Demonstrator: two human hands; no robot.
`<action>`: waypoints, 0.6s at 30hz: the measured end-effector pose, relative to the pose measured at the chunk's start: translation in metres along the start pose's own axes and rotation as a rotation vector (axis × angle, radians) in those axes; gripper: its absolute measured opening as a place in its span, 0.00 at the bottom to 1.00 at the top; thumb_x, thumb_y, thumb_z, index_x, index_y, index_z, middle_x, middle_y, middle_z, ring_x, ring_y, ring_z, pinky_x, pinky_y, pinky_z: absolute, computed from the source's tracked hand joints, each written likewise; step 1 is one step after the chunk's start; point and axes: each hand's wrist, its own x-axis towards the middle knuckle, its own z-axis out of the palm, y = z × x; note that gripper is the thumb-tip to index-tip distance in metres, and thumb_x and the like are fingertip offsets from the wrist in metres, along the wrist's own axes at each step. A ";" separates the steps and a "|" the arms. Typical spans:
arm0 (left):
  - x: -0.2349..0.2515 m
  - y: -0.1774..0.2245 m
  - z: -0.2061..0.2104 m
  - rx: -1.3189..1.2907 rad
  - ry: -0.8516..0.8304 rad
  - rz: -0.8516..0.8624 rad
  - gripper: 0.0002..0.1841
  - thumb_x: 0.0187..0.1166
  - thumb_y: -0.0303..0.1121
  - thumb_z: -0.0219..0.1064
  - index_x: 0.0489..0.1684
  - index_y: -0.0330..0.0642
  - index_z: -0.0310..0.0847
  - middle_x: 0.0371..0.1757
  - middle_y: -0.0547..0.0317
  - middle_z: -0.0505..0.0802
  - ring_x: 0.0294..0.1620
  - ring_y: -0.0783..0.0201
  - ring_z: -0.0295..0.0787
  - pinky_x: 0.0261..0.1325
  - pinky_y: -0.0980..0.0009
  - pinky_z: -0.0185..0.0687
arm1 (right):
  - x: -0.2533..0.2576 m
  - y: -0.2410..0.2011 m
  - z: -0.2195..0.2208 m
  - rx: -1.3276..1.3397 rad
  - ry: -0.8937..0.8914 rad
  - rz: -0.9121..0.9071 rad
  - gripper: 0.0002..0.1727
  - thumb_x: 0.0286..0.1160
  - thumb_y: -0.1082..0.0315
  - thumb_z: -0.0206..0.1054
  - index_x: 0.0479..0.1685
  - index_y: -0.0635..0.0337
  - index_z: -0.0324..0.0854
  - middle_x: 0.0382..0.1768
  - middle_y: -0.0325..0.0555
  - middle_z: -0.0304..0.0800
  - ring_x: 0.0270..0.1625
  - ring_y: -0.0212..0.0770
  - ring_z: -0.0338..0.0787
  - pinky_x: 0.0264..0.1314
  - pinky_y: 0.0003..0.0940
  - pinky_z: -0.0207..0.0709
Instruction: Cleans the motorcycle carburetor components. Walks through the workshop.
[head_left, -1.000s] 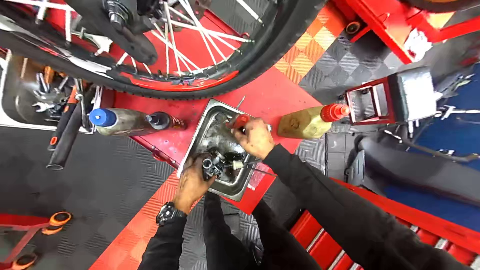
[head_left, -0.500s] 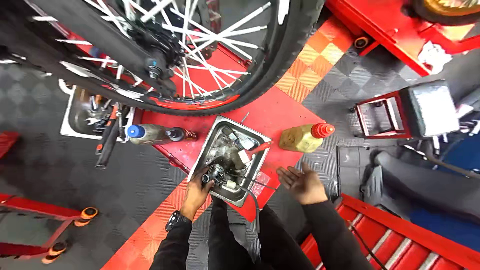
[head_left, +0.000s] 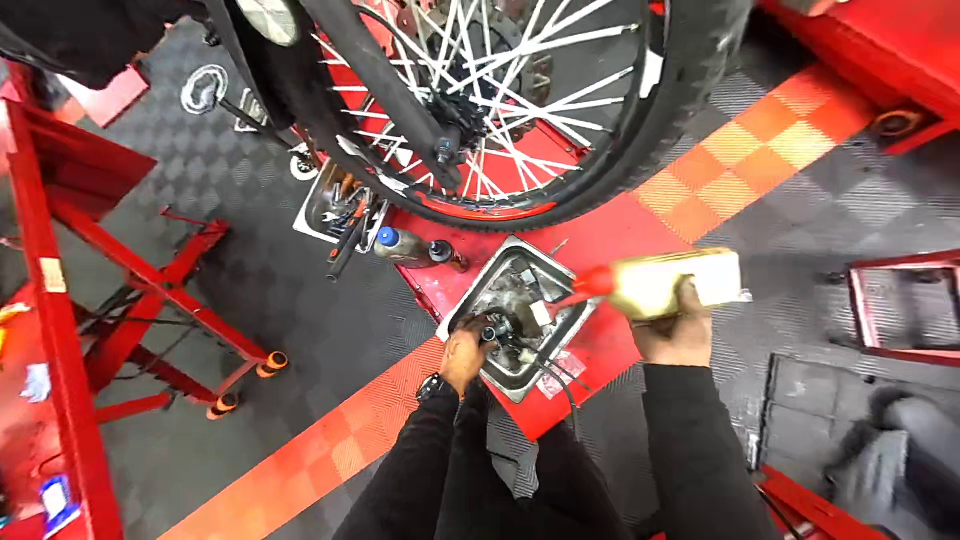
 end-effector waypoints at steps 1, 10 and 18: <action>0.001 0.003 -0.001 0.005 0.002 0.009 0.21 0.75 0.44 0.76 0.67 0.56 0.87 0.75 0.62 0.87 0.84 0.54 0.73 0.81 0.46 0.73 | -0.013 -0.005 0.004 -0.079 -0.055 -0.092 0.30 0.78 0.57 0.71 0.78 0.49 0.69 0.65 0.46 0.87 0.66 0.47 0.88 0.68 0.56 0.84; 0.014 0.021 0.011 0.000 0.056 0.070 0.18 0.73 0.41 0.78 0.62 0.54 0.90 0.71 0.61 0.88 0.75 0.54 0.81 0.76 0.48 0.78 | -0.114 -0.016 0.065 -0.538 -0.585 -0.605 0.41 0.47 0.77 0.89 0.69 0.62 0.75 0.55 0.49 0.93 0.57 0.50 0.95 0.63 0.52 0.92; 0.010 0.033 -0.003 -0.008 0.007 0.050 0.15 0.74 0.31 0.74 0.59 0.50 0.90 0.65 0.52 0.91 0.66 0.49 0.88 0.71 0.43 0.80 | -0.124 -0.016 0.082 -0.602 -0.652 -0.661 0.51 0.45 0.72 0.92 0.76 0.68 0.66 0.59 0.52 0.90 0.61 0.50 0.93 0.68 0.51 0.90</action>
